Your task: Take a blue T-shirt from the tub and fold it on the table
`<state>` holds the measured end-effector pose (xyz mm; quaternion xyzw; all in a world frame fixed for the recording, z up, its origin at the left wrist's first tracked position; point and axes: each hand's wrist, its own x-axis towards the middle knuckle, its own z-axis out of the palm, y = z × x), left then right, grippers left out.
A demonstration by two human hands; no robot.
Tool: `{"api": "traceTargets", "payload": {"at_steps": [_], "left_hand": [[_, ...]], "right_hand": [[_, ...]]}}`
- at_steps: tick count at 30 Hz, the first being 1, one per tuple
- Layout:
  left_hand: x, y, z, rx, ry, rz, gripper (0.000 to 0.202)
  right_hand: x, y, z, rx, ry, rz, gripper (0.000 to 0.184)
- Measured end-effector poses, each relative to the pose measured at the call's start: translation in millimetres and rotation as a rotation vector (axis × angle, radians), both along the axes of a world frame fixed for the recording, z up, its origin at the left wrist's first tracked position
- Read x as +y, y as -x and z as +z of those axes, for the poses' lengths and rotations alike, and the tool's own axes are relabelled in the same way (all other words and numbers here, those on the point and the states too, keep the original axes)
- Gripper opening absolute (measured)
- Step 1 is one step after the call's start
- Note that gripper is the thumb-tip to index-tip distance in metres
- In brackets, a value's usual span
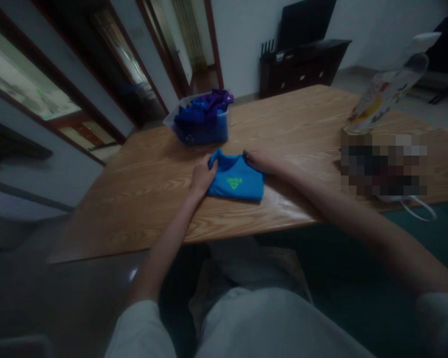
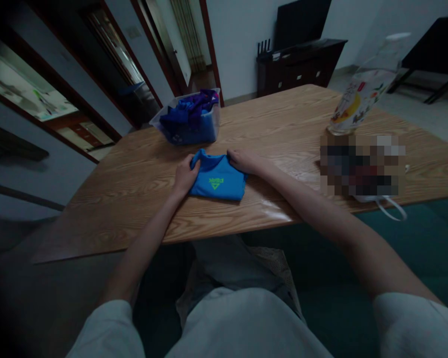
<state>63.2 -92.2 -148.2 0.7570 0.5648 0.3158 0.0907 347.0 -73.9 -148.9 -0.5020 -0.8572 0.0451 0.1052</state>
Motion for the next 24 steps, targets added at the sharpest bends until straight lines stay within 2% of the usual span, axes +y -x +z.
{"api": "traceTargets", "payload": {"at_steps": [2, 5, 7, 11, 17, 24], "left_hand": [[12.2, 12.4, -3.6, -0.010, 0.060, 0.007, 0.028], [26.9, 26.9, -10.7, -0.040, 0.135, -0.070, 0.030], [31.5, 31.6, -15.2, -0.059, 0.129, -0.115, 0.032], [31.4, 31.9, -19.6, -0.061, 0.090, -0.146, 0.037], [26.0, 27.5, -17.2, -0.051, 0.082, -0.187, 0.044], [20.3, 22.7, -11.4, 0.024, 0.003, -0.172, 0.038]], "right_hand": [[0.1, -0.1, 0.1, -0.003, 0.006, 0.001, 0.032], [-1.7, 0.8, 3.0, -0.013, 0.016, -0.011, 0.030], [-3.3, 1.9, 5.3, -0.029, 0.016, -0.023, 0.030], [-4.2, 2.5, 6.6, -0.040, 0.005, -0.019, 0.031], [-2.3, 0.9, 3.8, -0.040, 0.011, -0.007, 0.030], [-3.4, 1.1, 6.3, -0.041, 0.012, -0.011, 0.031]]}}
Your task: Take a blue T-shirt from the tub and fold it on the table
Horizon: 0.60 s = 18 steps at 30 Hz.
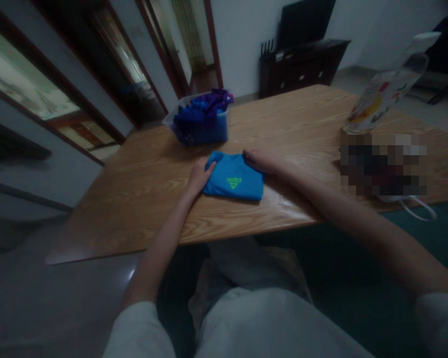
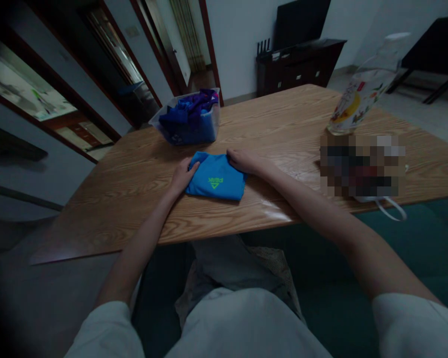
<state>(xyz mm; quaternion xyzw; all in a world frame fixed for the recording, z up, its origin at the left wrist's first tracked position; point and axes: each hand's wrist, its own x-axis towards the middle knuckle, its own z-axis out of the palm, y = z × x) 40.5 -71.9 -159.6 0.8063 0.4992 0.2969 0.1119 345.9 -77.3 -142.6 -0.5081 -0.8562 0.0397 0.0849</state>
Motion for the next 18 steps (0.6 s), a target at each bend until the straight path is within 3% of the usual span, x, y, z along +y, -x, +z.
{"api": "traceTargets", "payload": {"at_steps": [7, 14, 18], "left_hand": [[-21.1, -15.1, 11.3, 0.097, -0.171, -0.032, 0.031], [-57.1, -49.8, 21.9, 0.221, -0.194, -0.377, 0.027], [-57.3, -51.6, 19.9, 0.205, -0.196, -0.351, 0.026]], "right_hand": [[-0.5, 0.5, -0.9, 0.014, -0.005, -0.007, 0.031], [5.7, -1.3, -8.8, 0.027, -0.020, 0.003, 0.029], [3.7, -1.0, -6.2, 0.022, -0.021, 0.010, 0.029]]}}
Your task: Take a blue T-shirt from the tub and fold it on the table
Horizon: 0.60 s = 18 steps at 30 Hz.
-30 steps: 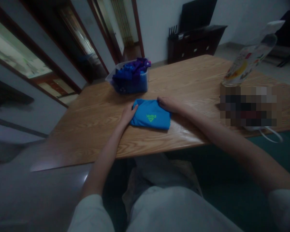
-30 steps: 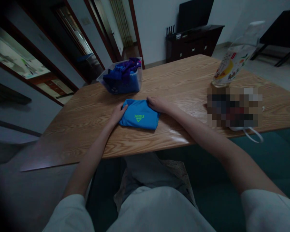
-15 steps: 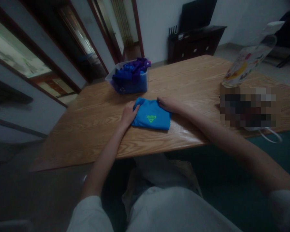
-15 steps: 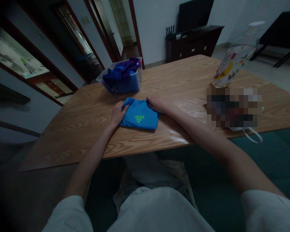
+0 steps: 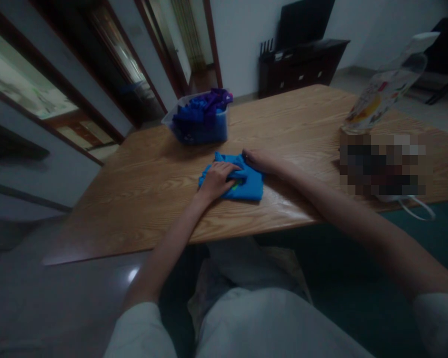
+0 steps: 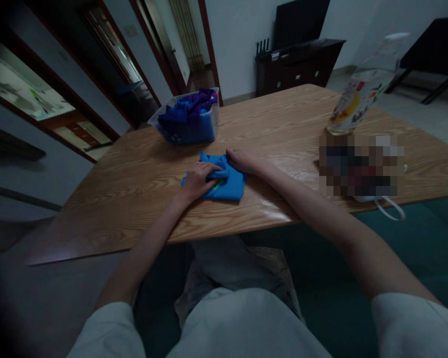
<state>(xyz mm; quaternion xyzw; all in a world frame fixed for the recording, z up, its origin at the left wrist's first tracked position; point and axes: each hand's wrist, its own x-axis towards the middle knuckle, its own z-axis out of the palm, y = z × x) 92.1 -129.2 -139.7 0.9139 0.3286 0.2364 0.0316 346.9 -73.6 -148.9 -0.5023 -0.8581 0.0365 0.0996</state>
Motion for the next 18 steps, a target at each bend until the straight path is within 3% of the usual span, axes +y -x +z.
{"api": "traceTargets", "payload": {"at_steps": [6, 11, 14, 18], "left_hand": [[17.3, 11.3, -7.6, -0.132, -0.029, 0.287, 0.026], [43.4, 31.3, -25.5, -0.163, 0.029, 0.518, 0.038], [57.0, 47.4, -37.5, -0.170, 0.082, 0.571, 0.047], [64.4, 58.9, -43.9, -0.180, 0.075, 0.552, 0.054]], "right_hand": [[-1.3, -0.3, 1.7, -0.002, 0.022, -0.008, 0.033], [3.2, -0.3, -2.8, 0.001, 0.012, -0.013, 0.034], [2.0, -0.1, -1.3, 0.010, 0.016, -0.011, 0.033], [-3.9, 1.5, 5.2, -0.007, 0.032, -0.024, 0.032]]}}
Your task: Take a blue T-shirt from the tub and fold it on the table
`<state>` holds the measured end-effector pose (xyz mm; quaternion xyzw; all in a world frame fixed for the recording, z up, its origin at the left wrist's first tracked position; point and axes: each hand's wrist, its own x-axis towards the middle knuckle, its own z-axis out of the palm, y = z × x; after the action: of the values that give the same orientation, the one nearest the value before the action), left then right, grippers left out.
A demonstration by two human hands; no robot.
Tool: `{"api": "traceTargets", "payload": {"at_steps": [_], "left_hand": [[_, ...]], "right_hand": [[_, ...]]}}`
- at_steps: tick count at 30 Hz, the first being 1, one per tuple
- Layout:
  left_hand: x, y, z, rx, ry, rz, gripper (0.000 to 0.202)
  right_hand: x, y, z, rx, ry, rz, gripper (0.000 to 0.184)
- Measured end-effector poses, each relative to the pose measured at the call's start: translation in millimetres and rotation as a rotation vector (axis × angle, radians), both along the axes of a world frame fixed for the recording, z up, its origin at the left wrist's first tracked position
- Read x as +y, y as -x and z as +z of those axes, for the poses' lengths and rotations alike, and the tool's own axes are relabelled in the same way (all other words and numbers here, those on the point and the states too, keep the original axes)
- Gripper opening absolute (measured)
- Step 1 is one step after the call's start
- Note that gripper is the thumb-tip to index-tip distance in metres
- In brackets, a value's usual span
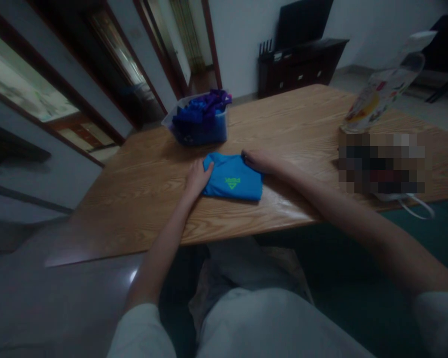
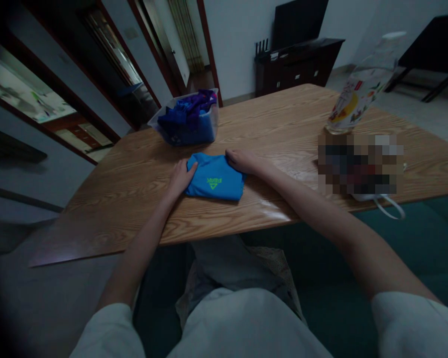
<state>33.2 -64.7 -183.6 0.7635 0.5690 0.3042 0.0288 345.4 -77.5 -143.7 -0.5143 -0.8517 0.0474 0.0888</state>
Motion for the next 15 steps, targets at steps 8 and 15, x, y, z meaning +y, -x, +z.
{"api": "traceTargets", "payload": {"at_steps": [8, 15], "left_hand": [[-4.8, -6.8, 7.4, -0.132, 0.108, -0.116, 0.059], [-7.4, -8.7, 15.5, -0.106, 0.058, -0.207, 0.053]], "right_hand": [[-2.2, 1.8, 3.1, -0.022, -0.002, -0.006, 0.033], [1.2, 0.4, -1.3, 0.000, -0.011, 0.008, 0.033]]}}
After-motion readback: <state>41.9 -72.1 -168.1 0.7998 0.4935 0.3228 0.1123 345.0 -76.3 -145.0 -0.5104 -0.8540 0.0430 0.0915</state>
